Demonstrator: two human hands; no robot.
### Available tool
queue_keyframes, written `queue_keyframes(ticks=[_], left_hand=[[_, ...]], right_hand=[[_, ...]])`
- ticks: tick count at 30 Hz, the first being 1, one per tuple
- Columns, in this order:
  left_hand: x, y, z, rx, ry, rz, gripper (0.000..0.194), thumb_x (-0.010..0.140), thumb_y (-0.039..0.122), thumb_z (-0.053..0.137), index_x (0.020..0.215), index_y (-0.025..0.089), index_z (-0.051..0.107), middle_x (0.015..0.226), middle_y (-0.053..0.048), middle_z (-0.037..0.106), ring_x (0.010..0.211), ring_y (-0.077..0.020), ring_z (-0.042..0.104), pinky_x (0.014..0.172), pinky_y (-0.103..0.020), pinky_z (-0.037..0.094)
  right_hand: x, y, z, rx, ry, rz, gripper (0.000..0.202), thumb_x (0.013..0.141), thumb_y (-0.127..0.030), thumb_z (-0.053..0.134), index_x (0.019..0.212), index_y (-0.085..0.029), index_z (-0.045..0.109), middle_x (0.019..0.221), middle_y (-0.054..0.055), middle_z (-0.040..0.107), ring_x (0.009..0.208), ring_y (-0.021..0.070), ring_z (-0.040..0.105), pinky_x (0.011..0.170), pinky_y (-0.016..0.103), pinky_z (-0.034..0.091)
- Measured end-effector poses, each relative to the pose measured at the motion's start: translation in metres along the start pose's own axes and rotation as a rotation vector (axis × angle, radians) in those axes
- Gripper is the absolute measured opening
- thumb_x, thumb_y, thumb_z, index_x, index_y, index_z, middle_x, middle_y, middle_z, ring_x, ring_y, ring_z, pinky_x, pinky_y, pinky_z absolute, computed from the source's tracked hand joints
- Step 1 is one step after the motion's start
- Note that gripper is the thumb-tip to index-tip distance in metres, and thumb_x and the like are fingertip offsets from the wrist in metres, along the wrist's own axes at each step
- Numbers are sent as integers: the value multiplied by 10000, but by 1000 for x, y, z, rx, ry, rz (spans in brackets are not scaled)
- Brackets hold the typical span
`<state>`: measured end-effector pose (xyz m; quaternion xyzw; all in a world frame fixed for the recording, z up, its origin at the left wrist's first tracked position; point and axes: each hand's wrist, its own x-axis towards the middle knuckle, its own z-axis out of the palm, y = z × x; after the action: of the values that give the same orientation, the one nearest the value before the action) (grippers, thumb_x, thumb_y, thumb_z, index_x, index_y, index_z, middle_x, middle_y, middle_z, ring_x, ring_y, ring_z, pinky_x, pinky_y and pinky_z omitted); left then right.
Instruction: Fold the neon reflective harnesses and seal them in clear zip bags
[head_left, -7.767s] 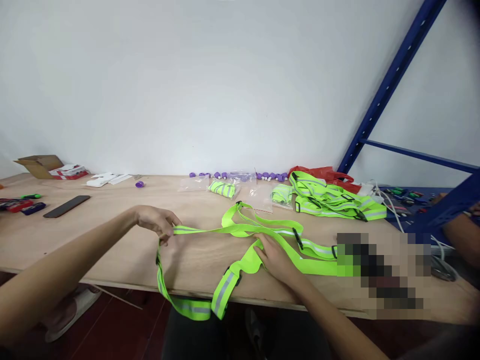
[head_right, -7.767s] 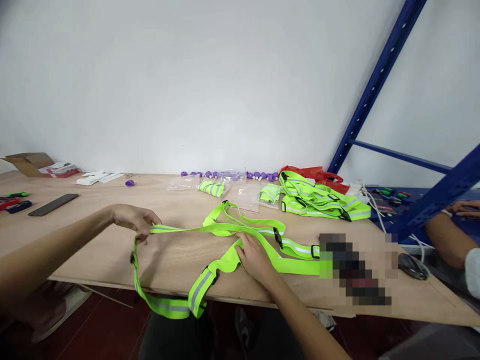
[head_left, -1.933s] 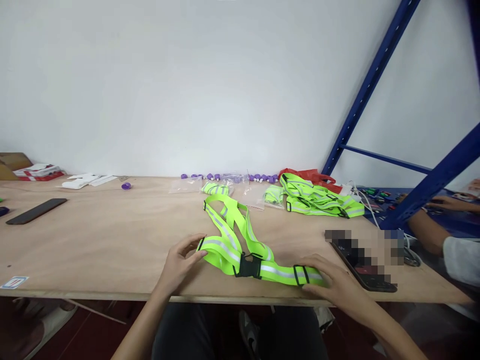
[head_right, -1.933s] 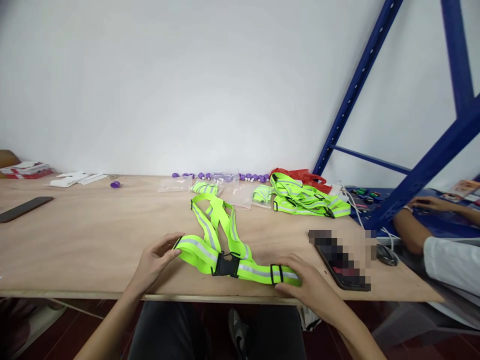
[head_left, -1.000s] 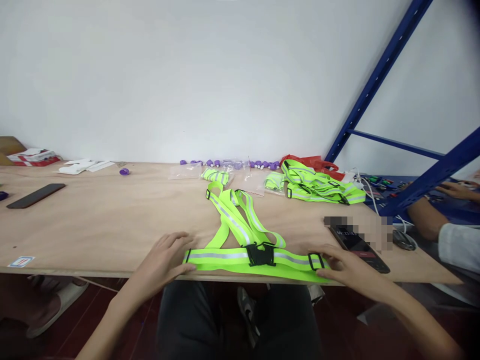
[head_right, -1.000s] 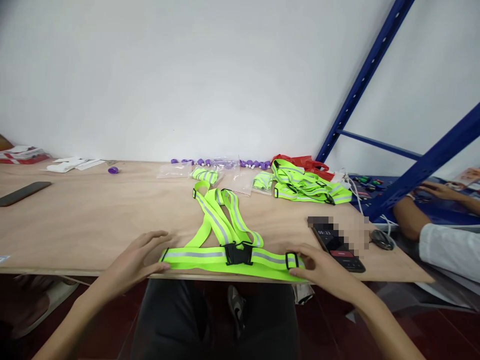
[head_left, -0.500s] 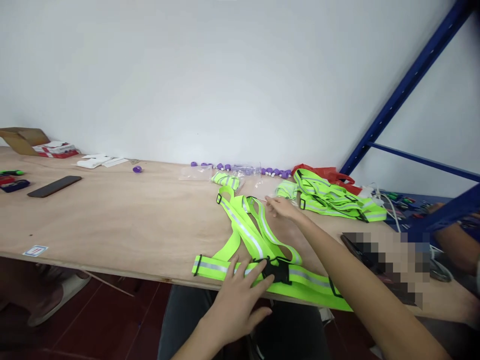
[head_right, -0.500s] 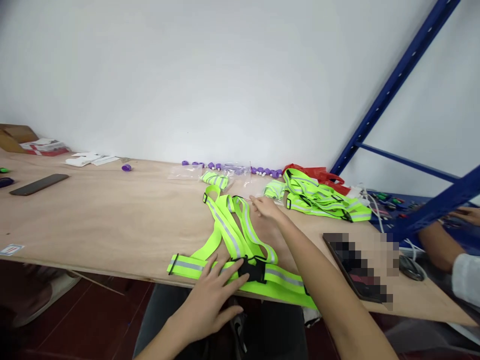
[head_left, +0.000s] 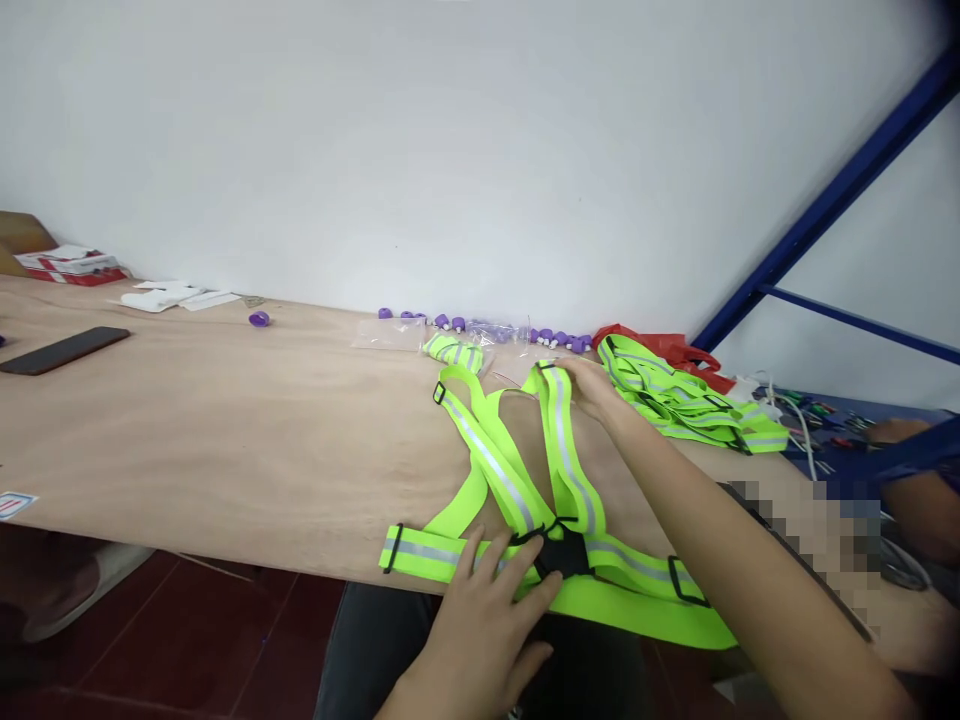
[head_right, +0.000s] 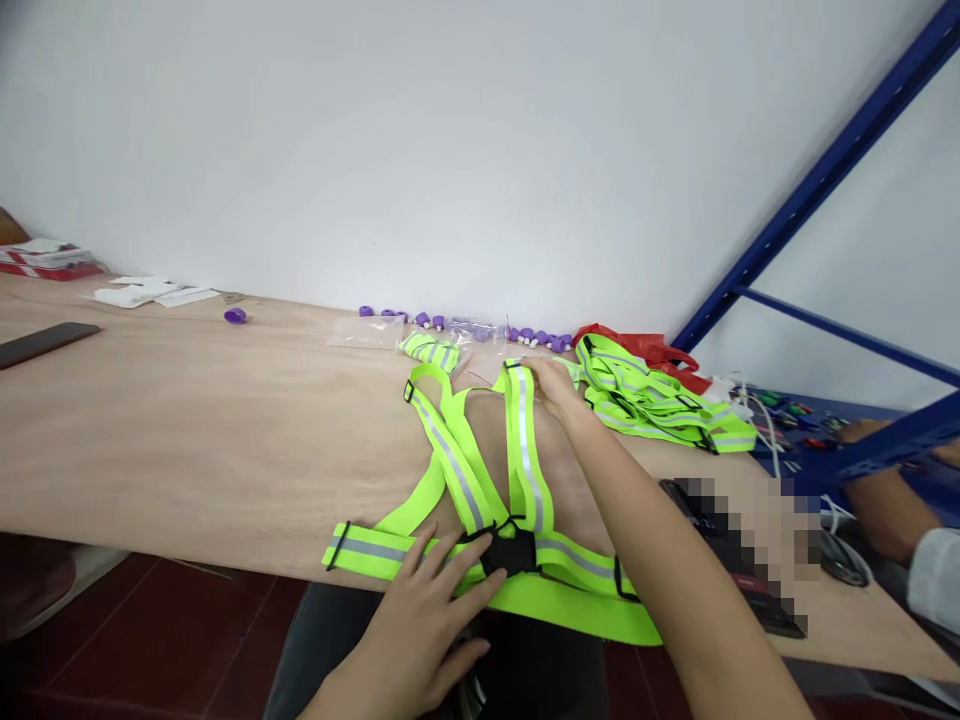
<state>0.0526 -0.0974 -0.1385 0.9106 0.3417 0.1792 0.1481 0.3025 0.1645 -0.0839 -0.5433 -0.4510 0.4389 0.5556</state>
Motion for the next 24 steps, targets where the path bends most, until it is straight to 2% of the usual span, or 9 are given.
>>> queue_keyframes(ticks=[2, 6, 9, 13, 18, 21, 24], left_hand=[[1, 1, -1, -10, 9, -12, 528, 992, 480, 478, 1494, 337, 400, 1591, -20, 362, 1373, -367, 407, 1143, -675, 278], [2, 1, -6, -54, 10, -19, 509, 974, 454, 518, 1466, 349, 438, 1559, -20, 410, 1362, -351, 419, 1157, -657, 272], [1, 0, -11, -93, 2, -11, 508, 962, 433, 543, 1455, 359, 447, 1550, -11, 416, 1375, -329, 403, 1176, -620, 268], [3, 0, -19, -128, 18, -4, 465, 937, 393, 589, 1393, 360, 507, 1506, -7, 453, 1374, -303, 390, 1198, -577, 245], [14, 6, -22, -203, 76, -30, 313, 894, 296, 660, 1203, 302, 613, 1346, -40, 548, 1315, -273, 437, 1193, -525, 269], [22, 10, -17, -237, 127, -59, 222, 866, 266, 702, 1072, 247, 622, 1218, -50, 591, 1215, -253, 510, 1167, -501, 315], [27, 11, -9, -242, 148, -113, 265, 819, 243, 754, 1041, 229, 611, 1159, -52, 600, 1134, -260, 546, 1095, -502, 395]], right_hand=[[4, -7, -17, 67, 95, -16, 201, 899, -313, 661, 811, -141, 605, 733, -15, 645, 629, 103, 617, 608, 256, 536], [6, -16, -47, 158, 256, -124, 181, 779, -246, 664, 701, -216, 503, 665, -29, 621, 653, 136, 634, 617, 266, 558], [5, -18, -58, 161, 309, -190, 258, 731, -272, 658, 649, -250, 414, 594, -38, 569, 643, 157, 635, 594, 275, 567], [1, -15, -52, 29, 233, -147, 316, 697, -325, 707, 635, -249, 406, 589, -20, 580, 615, 171, 639, 561, 289, 561], [-6, -7, -37, -311, 100, -64, 338, 695, -389, 743, 623, -223, 457, 605, 19, 617, 633, 188, 644, 593, 301, 537], [-11, -11, -36, -569, 118, -93, 314, 717, -361, 718, 621, -221, 454, 651, 42, 630, 773, 233, 653, 700, 332, 519], [-16, -21, -31, -815, 132, -174, 248, 733, -305, 692, 662, -215, 471, 833, 96, 670, 999, 310, 603, 853, 402, 456]])
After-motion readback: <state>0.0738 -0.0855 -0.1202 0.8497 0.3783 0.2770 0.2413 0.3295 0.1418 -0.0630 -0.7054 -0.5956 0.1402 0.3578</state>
